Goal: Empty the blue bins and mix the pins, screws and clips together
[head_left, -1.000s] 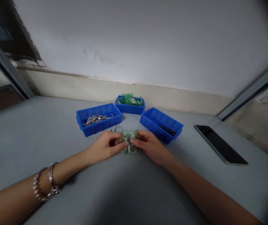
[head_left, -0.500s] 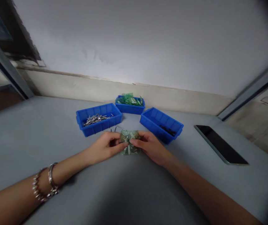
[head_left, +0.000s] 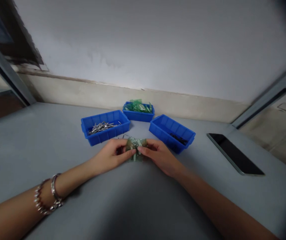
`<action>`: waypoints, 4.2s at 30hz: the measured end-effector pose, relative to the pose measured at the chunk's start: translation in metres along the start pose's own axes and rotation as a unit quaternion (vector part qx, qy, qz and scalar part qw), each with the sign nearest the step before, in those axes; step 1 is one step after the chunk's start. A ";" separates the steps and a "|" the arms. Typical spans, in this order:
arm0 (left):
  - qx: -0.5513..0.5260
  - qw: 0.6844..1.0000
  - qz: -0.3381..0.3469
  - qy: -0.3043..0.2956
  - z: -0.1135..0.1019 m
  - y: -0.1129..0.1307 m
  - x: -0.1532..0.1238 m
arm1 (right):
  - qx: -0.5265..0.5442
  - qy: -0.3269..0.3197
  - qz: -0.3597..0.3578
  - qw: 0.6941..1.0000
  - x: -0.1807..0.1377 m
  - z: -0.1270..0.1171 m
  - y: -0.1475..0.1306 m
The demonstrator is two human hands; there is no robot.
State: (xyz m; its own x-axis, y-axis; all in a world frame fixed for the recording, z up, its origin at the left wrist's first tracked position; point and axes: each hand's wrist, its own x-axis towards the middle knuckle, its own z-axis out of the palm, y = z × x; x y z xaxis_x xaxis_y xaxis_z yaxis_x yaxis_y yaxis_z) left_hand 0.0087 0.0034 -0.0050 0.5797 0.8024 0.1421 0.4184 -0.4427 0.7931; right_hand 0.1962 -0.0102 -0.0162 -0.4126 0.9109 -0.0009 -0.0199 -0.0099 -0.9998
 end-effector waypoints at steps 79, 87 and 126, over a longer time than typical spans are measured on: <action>-0.149 0.987 -0.049 0.024 -0.003 0.003 -0.001 | -0.015 -0.002 0.039 0.999 -0.006 0.003 -0.010; -0.138 0.990 -0.036 0.015 -0.001 0.002 -0.001 | -0.036 -0.005 0.022 0.999 -0.005 0.001 -0.008; 0.068 0.995 0.031 0.065 -0.001 0.002 -0.001 | -0.122 0.032 -0.008 0.992 -0.005 0.003 -0.015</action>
State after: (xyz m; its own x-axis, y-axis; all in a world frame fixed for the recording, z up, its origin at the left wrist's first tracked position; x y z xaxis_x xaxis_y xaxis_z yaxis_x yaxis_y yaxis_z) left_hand 0.0084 0.0023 -0.0027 0.5156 0.8133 0.2698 0.4808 -0.5352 0.6946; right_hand 0.1954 -0.0160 -0.0016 -0.3558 0.9343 0.0216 0.1981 0.0980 -0.9753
